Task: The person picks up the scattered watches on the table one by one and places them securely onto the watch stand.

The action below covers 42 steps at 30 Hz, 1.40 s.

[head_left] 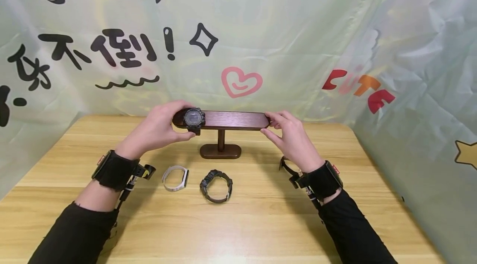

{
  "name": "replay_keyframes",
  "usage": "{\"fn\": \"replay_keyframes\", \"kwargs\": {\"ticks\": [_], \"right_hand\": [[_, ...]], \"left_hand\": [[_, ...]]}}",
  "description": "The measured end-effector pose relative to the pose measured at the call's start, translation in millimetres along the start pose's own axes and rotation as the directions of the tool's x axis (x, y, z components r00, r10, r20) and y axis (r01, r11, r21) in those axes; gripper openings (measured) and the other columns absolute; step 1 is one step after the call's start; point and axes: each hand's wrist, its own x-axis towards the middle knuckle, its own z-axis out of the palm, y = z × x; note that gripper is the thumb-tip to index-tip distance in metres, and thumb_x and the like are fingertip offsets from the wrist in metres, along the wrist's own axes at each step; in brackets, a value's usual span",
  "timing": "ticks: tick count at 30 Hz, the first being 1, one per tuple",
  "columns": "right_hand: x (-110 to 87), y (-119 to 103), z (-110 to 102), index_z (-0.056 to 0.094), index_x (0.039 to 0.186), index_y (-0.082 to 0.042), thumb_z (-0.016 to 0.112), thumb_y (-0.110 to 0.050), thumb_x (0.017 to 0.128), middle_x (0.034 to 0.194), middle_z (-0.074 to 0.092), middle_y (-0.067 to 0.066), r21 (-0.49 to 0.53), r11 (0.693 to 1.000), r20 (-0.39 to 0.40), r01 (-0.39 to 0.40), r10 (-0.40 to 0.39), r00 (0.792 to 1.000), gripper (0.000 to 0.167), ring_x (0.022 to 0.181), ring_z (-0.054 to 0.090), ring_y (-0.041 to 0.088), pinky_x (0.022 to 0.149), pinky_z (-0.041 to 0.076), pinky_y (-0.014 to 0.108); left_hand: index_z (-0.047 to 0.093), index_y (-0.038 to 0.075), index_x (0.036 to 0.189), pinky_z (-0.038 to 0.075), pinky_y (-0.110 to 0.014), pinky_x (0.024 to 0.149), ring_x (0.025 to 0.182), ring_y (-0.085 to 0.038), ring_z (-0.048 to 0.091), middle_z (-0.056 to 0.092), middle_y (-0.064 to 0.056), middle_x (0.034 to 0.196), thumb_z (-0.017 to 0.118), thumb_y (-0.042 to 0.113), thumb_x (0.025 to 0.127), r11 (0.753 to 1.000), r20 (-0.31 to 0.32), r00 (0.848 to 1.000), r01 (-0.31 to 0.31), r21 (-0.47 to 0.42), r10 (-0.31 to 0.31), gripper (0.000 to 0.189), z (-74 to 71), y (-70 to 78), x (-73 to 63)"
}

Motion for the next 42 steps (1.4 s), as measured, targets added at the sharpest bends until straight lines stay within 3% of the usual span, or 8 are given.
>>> {"fn": "replay_keyframes", "kwargs": {"ticks": [19,28,42], "right_hand": [[0.8,0,0,0.065,0.143,0.002,0.078,-0.018,0.1,0.122,0.069,0.017,-0.001,1.0,0.001,-0.002,0.002,1.0,0.049,0.106,0.069,0.031,0.098,0.061,0.045],[0.4,-1,0,0.065,0.143,0.002,0.079,-0.02,0.1,0.122,0.069,0.016,-0.005,1.0,0.0,0.004,-0.004,1.0,0.05,0.106,0.07,0.031,0.098,0.062,0.044],[0.5,-2,0,0.064,0.144,0.002,0.078,-0.02,0.1,0.123,0.069,0.017,-0.011,1.0,0.009,-0.007,0.007,1.0,0.051,0.107,0.07,0.031,0.098,0.062,0.045]], "left_hand": [[0.064,0.007,0.138,0.062,-0.048,0.099,0.109,-0.028,0.072,0.075,-0.011,0.125,0.096,0.019,0.079,0.999,0.037,0.999,-0.04,-0.001,0.04,0.068,9.1,10.1,14.5],[0.063,0.007,0.14,0.057,-0.05,0.103,0.115,-0.03,0.066,0.073,-0.012,0.133,0.096,0.021,0.08,0.999,0.05,0.998,-0.039,0.009,0.038,0.07,14.1,14.5,19.3],[0.063,0.007,0.141,0.057,-0.049,0.101,0.112,-0.029,0.065,0.074,-0.011,0.128,0.096,0.022,0.08,0.999,0.053,0.998,-0.042,0.003,0.041,0.07,19.6,22.7,24.1]]}}
